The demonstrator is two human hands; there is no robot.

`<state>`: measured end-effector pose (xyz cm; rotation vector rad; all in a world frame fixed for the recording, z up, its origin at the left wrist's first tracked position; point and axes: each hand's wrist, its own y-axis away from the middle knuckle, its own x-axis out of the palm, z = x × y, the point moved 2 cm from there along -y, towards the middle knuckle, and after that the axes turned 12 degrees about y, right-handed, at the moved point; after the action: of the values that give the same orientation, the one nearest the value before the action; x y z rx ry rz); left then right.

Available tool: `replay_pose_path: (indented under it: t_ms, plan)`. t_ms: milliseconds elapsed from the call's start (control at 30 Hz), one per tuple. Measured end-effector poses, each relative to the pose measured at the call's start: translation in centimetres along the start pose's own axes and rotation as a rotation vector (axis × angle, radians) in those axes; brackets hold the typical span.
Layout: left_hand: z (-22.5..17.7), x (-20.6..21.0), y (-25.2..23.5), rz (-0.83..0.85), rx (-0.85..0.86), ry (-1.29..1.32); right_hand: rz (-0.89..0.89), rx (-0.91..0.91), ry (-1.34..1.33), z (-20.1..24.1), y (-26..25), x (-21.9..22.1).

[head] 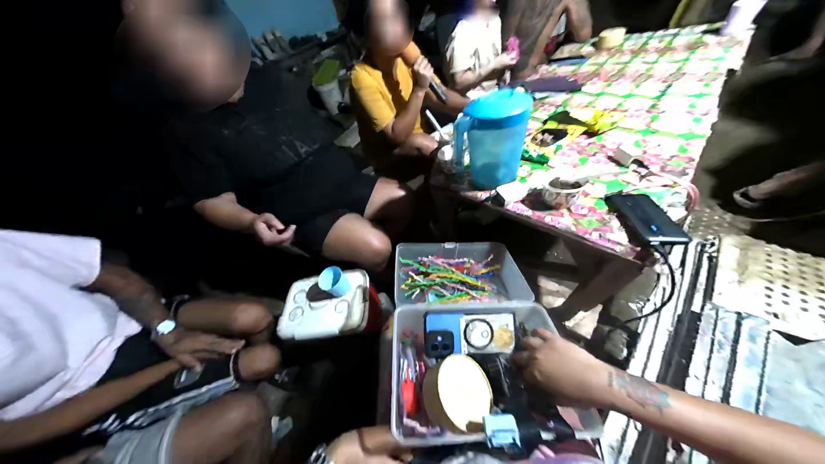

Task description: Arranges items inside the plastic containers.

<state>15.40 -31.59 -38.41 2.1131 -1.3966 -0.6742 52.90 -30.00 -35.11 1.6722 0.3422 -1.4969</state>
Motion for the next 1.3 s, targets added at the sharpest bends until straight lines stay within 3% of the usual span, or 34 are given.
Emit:
replay_pose_path:
  t_ms: [100,233,333,433,567,733,800,867,933,1000,1067,1133,1200,1233,1300]
  plan:
    - [-0.3,1.5,1.5,0.118,-0.001,-0.018,0.098,0.076,0.013,1.2,-0.6,-2.6]
    - [-3.7,3.0,4.1,0.215,0.188,-0.046,0.221,0.102,0.024,1.6,-2.1,-4.7]
    - [-7.9,1.9,6.0,0.273,0.435,-0.124,0.186,0.082,0.040,1.5,-2.4,-4.1]
    - [-11.9,-0.4,9.2,0.050,0.739,-0.165,0.195,0.091,0.055,1.9,-2.4,-3.9]
    - [-14.9,-2.1,12.4,-0.384,0.930,0.090,0.200,0.103,0.074,2.0,-2.4,-3.7]
    - [-17.8,-2.1,10.8,-0.545,1.230,0.296,0.198,0.129,0.022,2.3,-1.9,-3.5]
    - [-17.9,-2.6,8.4,-0.753,1.154,0.006,0.196,0.132,0.040,2.4,-2.0,-3.7]
    - [-17.3,-2.7,5.6,-0.895,0.847,-0.506,0.212,0.133,0.050,2.5,-2.0,-3.7]
    - [-16.1,-2.7,2.5,-0.754,0.283,-0.866,0.212,0.120,0.060,2.3,-2.2,-3.6]
    - [-14.0,-3.4,-0.5,-0.536,-0.122,-0.886,0.192,0.112,0.049,2.1,-2.5,-3.3]
    - [-11.6,-4.0,-2.2,-0.533,-0.103,-0.920,0.179,0.095,0.040,1.8,-2.5,-2.9]
    - [-10.2,-4.1,-2.2,-0.729,0.124,-0.877,0.155,0.076,0.034,1.3,-2.5,-2.6]
    - [-9.4,-3.7,-1.5,-1.032,0.349,-0.664,0.130,0.066,0.032,1.0,-2.5,-2.1]
    - [-9.1,-3.6,-1.1,-1.124,0.342,-0.526,0.126,0.061,0.033,0.8,-2.7,-1.9]
    - [-8.7,-3.6,-0.3,-1.013,0.130,-0.218,0.142,0.044,0.036,0.6,-2.9,-1.9]
